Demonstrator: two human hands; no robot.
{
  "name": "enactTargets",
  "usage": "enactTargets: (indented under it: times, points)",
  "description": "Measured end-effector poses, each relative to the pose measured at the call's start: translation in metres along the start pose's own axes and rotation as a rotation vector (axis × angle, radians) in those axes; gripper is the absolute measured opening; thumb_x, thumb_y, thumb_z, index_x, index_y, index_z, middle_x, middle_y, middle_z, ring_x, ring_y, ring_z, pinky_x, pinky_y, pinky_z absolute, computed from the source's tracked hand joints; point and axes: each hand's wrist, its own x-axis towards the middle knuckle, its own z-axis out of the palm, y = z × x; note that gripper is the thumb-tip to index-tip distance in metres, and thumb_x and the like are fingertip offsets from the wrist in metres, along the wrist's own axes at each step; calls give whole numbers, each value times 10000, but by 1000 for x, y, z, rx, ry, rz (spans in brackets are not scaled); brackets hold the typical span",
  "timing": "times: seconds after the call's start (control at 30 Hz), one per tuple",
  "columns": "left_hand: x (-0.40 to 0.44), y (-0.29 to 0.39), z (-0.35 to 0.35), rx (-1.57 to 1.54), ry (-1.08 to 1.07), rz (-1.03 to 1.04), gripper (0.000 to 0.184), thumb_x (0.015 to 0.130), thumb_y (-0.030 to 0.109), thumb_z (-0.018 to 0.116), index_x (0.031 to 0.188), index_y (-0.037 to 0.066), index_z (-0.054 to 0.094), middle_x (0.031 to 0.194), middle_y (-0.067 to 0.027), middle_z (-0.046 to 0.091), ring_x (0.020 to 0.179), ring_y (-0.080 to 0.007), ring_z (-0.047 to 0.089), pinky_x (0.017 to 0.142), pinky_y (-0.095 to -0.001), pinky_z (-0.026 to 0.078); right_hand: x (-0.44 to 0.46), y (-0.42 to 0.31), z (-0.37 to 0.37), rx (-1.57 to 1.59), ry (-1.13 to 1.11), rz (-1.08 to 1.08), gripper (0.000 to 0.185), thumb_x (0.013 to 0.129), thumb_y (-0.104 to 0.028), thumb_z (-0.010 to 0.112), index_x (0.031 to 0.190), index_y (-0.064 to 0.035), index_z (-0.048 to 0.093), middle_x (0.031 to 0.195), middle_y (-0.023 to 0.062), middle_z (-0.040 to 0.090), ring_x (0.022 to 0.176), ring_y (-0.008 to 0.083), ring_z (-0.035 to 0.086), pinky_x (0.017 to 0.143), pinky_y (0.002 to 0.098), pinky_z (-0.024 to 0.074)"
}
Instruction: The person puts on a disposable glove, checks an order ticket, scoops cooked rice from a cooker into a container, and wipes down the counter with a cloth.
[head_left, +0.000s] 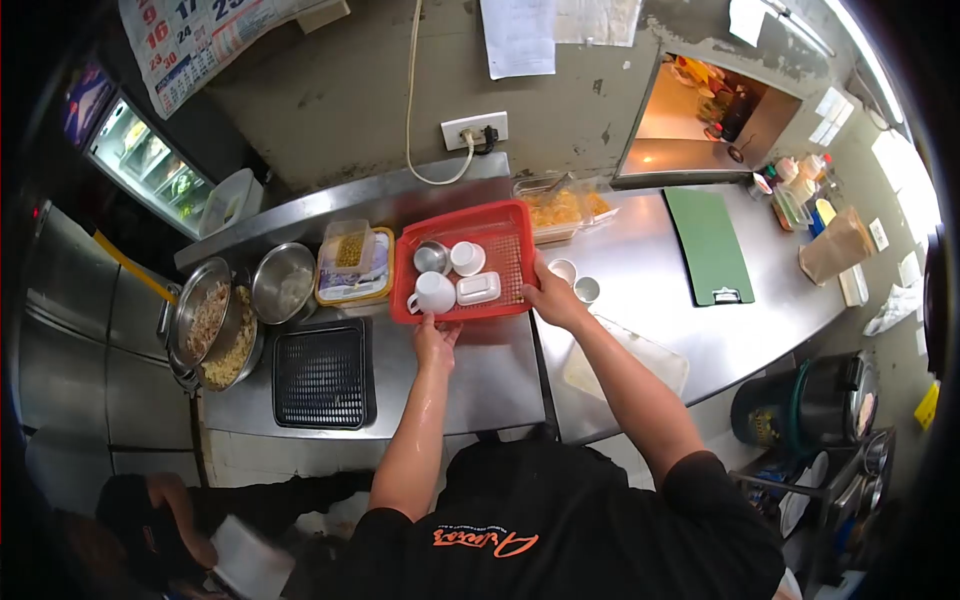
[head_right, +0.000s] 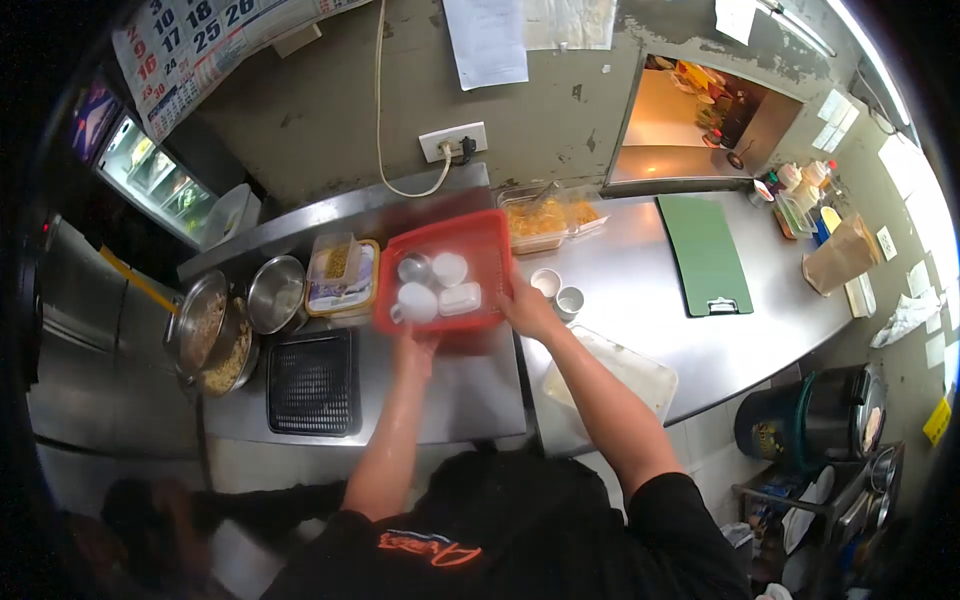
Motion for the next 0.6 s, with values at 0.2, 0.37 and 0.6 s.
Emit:
enactTargets:
  times: [0.2,0.37,0.6]
  points:
    - [24,-4,-4,24,-20,22,479,940,270,543,1333,84,343,1343,-176,364,1212,-371,436,898,-466,493,33,23,1,-95,-299,206,730,851,-284,600,1426,7,258,1255,263,525,1163,358,529,987,367,407]
    - [-23,-14,7,523,-109,-84,456,894,386,585,1239,110,469,1186,-153,524,1023,-258,562,736,-355,508,-45,61,-67,-201,261,74,627,827,-296,670,1331,-5,437,1356,230,438,1292,347,376,1071,395,313]
    - [-98,-118,64,1344,-785,182,361,805,211,632,1106,15,599,910,-178,662,855,-291,644,759,-365,500,-261,165,-151,-332,498,889,658,838,-269,645,1341,64,383,1066,273,562,925,329,595,744,419,507]
